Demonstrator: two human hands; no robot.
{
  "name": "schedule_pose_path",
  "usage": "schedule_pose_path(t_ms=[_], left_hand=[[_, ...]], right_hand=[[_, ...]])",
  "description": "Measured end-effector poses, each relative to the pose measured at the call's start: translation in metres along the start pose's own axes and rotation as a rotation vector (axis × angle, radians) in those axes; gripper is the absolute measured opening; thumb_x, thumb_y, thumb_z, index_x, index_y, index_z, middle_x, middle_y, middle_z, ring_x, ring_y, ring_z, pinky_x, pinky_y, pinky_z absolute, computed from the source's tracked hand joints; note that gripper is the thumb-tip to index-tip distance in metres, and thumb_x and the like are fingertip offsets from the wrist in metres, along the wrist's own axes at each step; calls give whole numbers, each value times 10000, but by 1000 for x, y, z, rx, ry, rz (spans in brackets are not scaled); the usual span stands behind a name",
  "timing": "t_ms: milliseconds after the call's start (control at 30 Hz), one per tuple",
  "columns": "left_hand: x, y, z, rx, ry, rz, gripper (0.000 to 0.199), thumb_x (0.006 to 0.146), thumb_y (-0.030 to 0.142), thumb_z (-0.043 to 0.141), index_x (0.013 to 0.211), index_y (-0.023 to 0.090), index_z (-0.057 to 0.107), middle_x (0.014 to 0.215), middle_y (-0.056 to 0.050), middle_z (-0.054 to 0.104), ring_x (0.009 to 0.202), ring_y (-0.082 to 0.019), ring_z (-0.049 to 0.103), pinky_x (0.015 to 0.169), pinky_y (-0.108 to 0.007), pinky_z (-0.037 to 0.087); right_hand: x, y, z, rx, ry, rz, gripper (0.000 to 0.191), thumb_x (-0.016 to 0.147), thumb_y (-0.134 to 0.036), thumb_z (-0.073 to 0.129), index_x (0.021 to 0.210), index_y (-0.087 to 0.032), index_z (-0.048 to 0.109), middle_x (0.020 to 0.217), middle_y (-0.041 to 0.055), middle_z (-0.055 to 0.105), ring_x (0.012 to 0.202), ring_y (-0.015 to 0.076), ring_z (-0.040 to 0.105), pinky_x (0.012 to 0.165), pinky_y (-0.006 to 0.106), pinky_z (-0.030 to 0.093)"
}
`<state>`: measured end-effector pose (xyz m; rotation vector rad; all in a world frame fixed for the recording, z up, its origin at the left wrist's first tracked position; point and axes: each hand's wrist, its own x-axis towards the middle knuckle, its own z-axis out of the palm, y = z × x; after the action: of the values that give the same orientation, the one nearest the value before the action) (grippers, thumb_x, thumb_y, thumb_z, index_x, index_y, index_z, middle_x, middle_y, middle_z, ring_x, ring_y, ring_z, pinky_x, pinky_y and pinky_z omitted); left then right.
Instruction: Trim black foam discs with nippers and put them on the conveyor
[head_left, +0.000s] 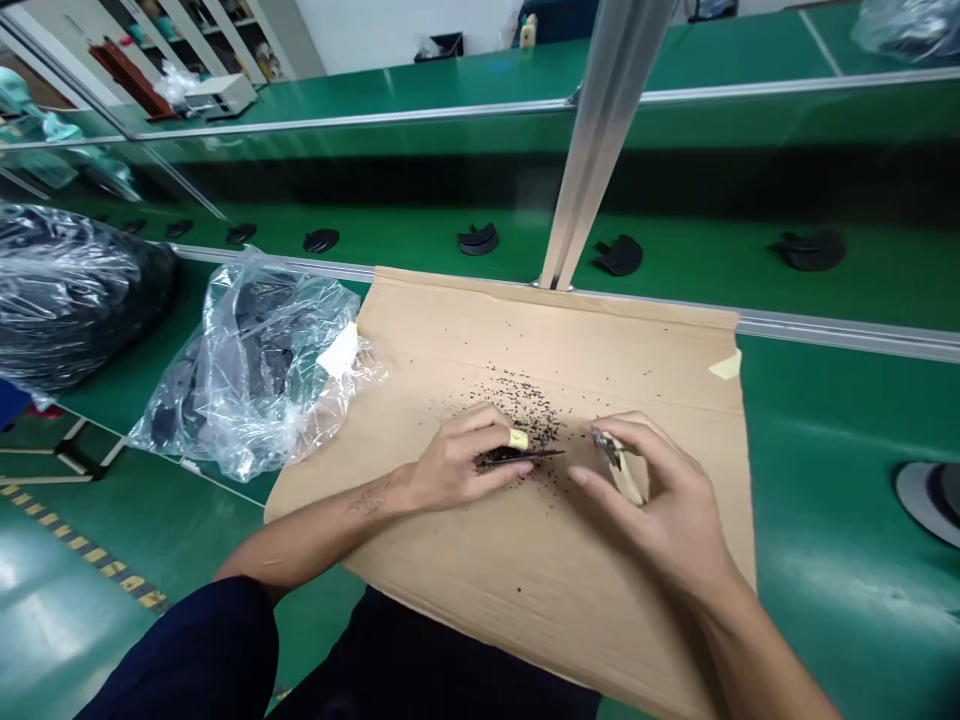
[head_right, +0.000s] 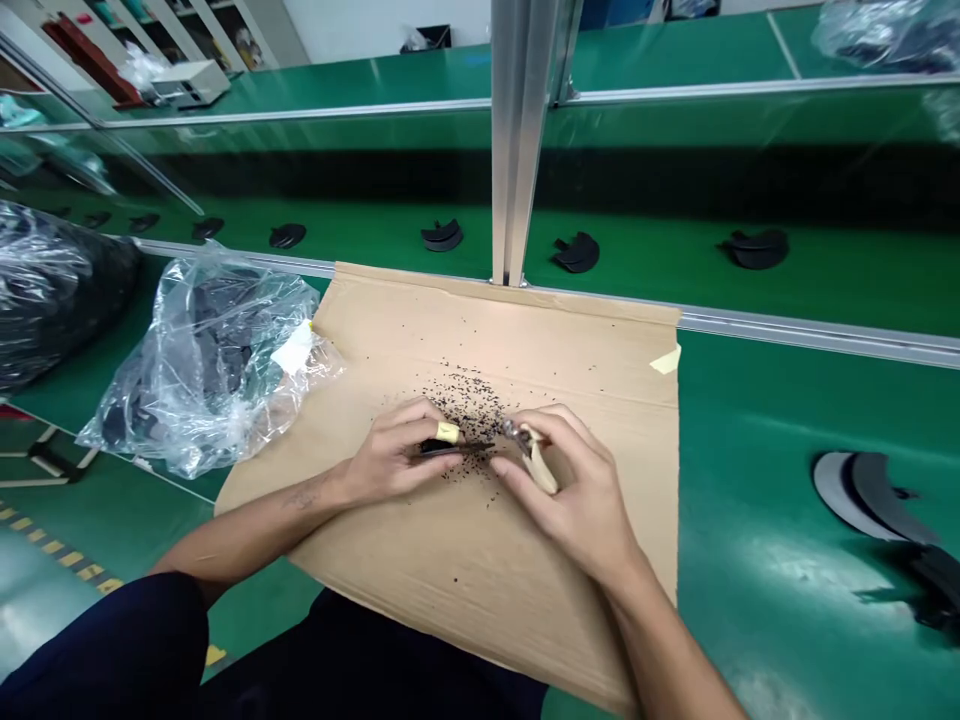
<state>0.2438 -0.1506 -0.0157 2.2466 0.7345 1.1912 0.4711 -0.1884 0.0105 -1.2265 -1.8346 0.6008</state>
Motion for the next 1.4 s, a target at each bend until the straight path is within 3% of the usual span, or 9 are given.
schedule_pose_path(t_ms=[167,400,500,700,867,1067,1400], left_hand=[[0,5,0,-46,-69,-11,130,924,272,698,889,149,674,790,-30,638,716,-126,580,626,-242,497],[-2,10,-1,-379,44,-199,242,860,375,783,981,169,748,867,-54,720,797,-136,677,723,-252,583],[-4,10,-1,-464,39,-243,234,863,372,781,985,174,763,956,-83,761,903,-166,719,820,-291,612],[-5,11,-6,-433,22,-164,205,885,304,766,1044,176,752,946,-80,755,880,-159,716,776,-279,606],[-2,10,-10,-310,48,-39,175,879,237,767,1038,175,731,927,-60,707,850,-146,672,748,-291,576],[1,10,-11,-210,80,28,118,887,200,753,998,184,714,886,-33,689,815,-128,656,723,-279,551],[0,8,-10,-150,70,45,118,899,247,743,1008,213,716,893,-38,709,821,-146,656,722,-293,548]], right_hand=[[-6,-17,18,237,-57,-75,192,894,-148,683,1055,-242,638,970,49,690,900,200,670,770,338,554],[-12,-18,22,337,-29,-127,253,854,-35,668,1013,-227,622,922,36,650,813,160,643,681,294,546],[-14,-19,23,332,-37,-129,258,845,-21,672,1000,-221,619,919,40,647,834,166,654,695,302,556],[-11,-19,18,311,-99,-124,262,849,-46,678,1048,-209,630,983,72,668,863,185,672,699,322,575],[-7,-13,8,116,-83,-199,294,862,-42,651,1108,-202,623,1028,93,683,920,202,679,739,337,566],[-5,-3,7,-289,-8,-326,219,887,-127,681,1093,-184,632,955,89,730,801,211,661,660,350,474],[-7,-3,7,-357,-60,-350,253,929,-150,643,1169,-222,610,958,77,750,820,227,669,649,373,426]])
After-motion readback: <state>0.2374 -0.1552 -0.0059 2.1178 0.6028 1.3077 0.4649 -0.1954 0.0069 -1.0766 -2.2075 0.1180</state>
